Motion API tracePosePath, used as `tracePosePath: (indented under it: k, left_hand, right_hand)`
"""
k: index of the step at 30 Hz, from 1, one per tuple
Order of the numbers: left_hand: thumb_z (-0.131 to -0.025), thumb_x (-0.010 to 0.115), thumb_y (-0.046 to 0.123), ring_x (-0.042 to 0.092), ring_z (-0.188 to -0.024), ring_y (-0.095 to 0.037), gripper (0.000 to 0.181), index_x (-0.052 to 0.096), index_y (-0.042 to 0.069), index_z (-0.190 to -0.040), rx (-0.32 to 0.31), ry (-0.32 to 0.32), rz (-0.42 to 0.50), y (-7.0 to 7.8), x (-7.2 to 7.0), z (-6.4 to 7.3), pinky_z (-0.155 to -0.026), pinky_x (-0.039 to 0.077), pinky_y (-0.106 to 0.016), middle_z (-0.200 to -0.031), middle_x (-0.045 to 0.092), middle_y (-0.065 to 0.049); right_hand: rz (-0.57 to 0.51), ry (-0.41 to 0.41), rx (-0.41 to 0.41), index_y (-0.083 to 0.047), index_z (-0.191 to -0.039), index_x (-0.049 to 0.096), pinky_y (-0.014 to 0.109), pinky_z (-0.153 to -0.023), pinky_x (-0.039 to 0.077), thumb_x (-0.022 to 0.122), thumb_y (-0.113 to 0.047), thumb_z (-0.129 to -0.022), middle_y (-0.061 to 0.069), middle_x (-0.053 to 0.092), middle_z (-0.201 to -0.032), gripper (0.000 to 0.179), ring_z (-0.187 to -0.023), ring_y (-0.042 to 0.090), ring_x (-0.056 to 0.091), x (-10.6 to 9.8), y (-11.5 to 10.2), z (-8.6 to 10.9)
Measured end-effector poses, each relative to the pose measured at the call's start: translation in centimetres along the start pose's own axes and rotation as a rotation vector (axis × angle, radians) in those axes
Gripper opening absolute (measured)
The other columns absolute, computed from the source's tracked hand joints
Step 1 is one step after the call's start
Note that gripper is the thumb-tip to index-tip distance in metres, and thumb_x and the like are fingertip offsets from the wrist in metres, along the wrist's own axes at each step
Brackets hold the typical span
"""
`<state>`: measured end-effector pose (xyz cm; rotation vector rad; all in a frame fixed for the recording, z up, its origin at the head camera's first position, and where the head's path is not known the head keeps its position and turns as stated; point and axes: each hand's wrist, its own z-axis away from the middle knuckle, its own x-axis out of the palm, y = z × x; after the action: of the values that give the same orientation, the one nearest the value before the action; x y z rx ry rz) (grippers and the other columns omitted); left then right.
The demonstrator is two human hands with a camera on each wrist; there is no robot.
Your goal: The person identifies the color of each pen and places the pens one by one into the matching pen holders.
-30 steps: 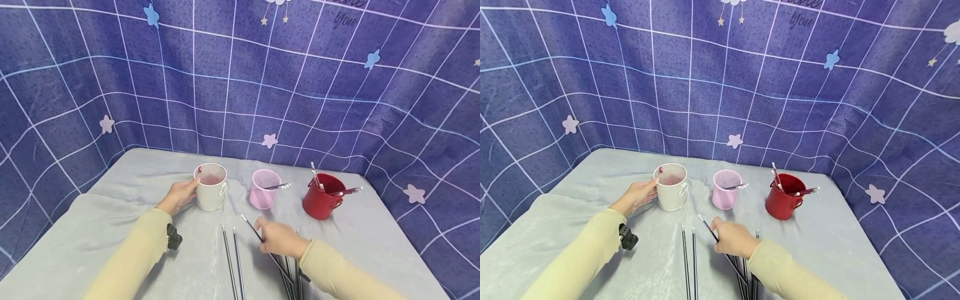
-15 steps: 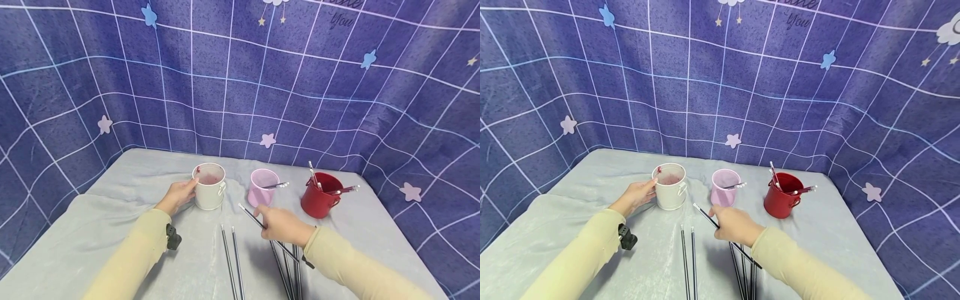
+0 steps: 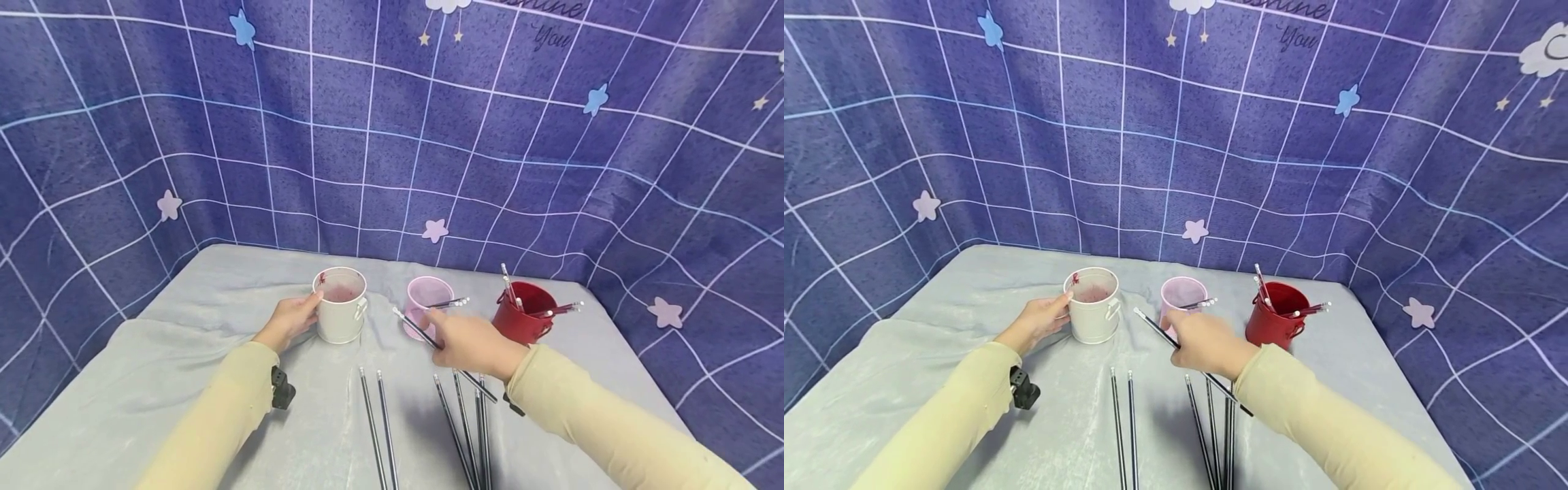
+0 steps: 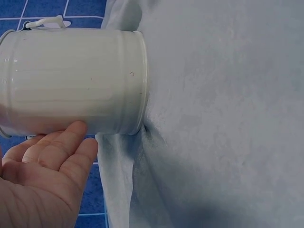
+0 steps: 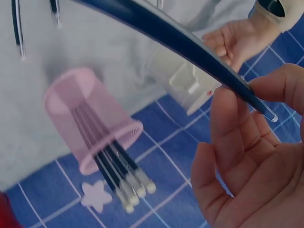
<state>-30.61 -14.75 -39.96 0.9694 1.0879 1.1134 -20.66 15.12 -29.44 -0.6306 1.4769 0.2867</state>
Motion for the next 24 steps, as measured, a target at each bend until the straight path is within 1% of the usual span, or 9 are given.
tracePosePath:
  k: [2,4,7,9,14,17,20,24]
  left_hand:
    - [-0.103,0.043,0.035,0.038,-0.131,-0.038,0.063,0.033,-0.017,-0.138,-0.004,-0.004,-0.006,0.0,-0.1,-0.1,-0.111,0.032,-0.045,-0.143,0.034,-0.031]
    - [-0.102,0.042,0.036,0.038,-0.131,-0.039,0.064,0.032,-0.016,-0.139,-0.009,-0.01,-0.014,0.0,-0.2,-0.1,-0.111,0.031,-0.046,-0.143,0.034,-0.031]
    - [-0.102,0.042,0.038,0.038,-0.131,-0.039,0.066,0.031,-0.015,-0.14,-0.018,-0.017,-0.023,0.1,-0.3,-0.2,-0.112,0.029,-0.048,-0.143,0.034,-0.03]
    - [-0.102,0.042,0.038,0.038,-0.131,-0.039,0.067,0.03,-0.015,-0.14,-0.018,-0.025,-0.024,0.2,-0.3,-0.3,-0.112,0.028,-0.048,-0.143,0.034,-0.03]
    - [-0.102,0.043,0.036,0.038,-0.131,-0.038,0.065,0.031,-0.016,-0.14,-0.014,-0.018,-0.006,0.0,-0.4,-0.5,-0.112,0.029,-0.047,-0.143,0.034,-0.03]
    - [-0.102,0.043,0.034,0.038,-0.131,-0.039,0.064,0.03,-0.016,-0.14,-0.004,-0.02,0.001,-0.1,-0.4,-0.6,-0.112,0.028,-0.048,-0.142,0.034,-0.03]
    - [-0.102,0.043,0.034,0.039,-0.129,-0.039,0.064,0.031,-0.017,-0.139,0.003,-0.025,0.003,-0.3,-0.3,-0.7,-0.112,0.028,-0.048,-0.141,0.035,-0.031]
    - [-0.103,0.043,0.034,0.039,-0.129,-0.04,0.063,0.031,-0.017,-0.139,0.001,-0.023,0.002,-0.4,-0.3,-0.8,-0.112,0.028,-0.049,-0.141,0.035,-0.032]
  right_hand:
    - [0.004,0.023,0.004,-0.01,-0.109,0.054,0.027,-0.046,0.04,0.07,-0.006,-0.073,-0.007,0.049,-0.063,0.04,-0.054,0.01,0.045,-0.7,0.1,-0.1]
    - [-0.015,0.049,-0.002,-0.008,-0.11,0.055,0.026,-0.048,0.041,0.07,-0.005,-0.073,-0.007,0.051,-0.064,0.04,-0.055,0.01,0.046,-1.5,0.2,-0.3]
    - [-0.042,0.111,-0.012,-0.007,-0.107,0.057,0.025,-0.05,0.043,0.07,-0.005,-0.073,-0.006,0.055,-0.065,0.036,-0.057,0.009,0.049,-2.7,0.4,-0.6]
    - [-0.076,0.151,0.001,-0.007,-0.105,0.057,0.026,-0.053,0.045,0.069,-0.004,-0.074,-0.005,0.058,-0.068,0.034,-0.059,0.01,0.051,-3.6,0.5,-0.7]
    - [-0.125,0.248,0.051,-0.009,-0.103,0.058,0.031,-0.06,0.048,0.067,-0.006,-0.075,-0.004,0.065,-0.074,0.03,-0.063,0.012,0.057,-5.3,0.3,-1.0]
    - [-0.138,0.302,0.063,-0.008,-0.101,0.059,0.032,-0.061,0.048,0.066,-0.006,-0.074,-0.004,0.066,-0.074,0.028,-0.065,0.013,0.059,-5.7,0.4,-1.2]
    - [-0.173,0.379,0.07,-0.006,-0.1,0.059,0.032,-0.062,0.048,0.066,-0.005,-0.073,-0.001,0.065,-0.074,0.028,-0.065,0.014,0.059,-5.9,0.7,-1.4]
    - [-0.268,0.531,0.06,-0.003,-0.097,0.059,0.029,-0.063,0.048,0.064,-0.001,-0.072,0.003,0.065,-0.073,0.025,-0.066,0.016,0.06,-5.7,1.3,-1.9]
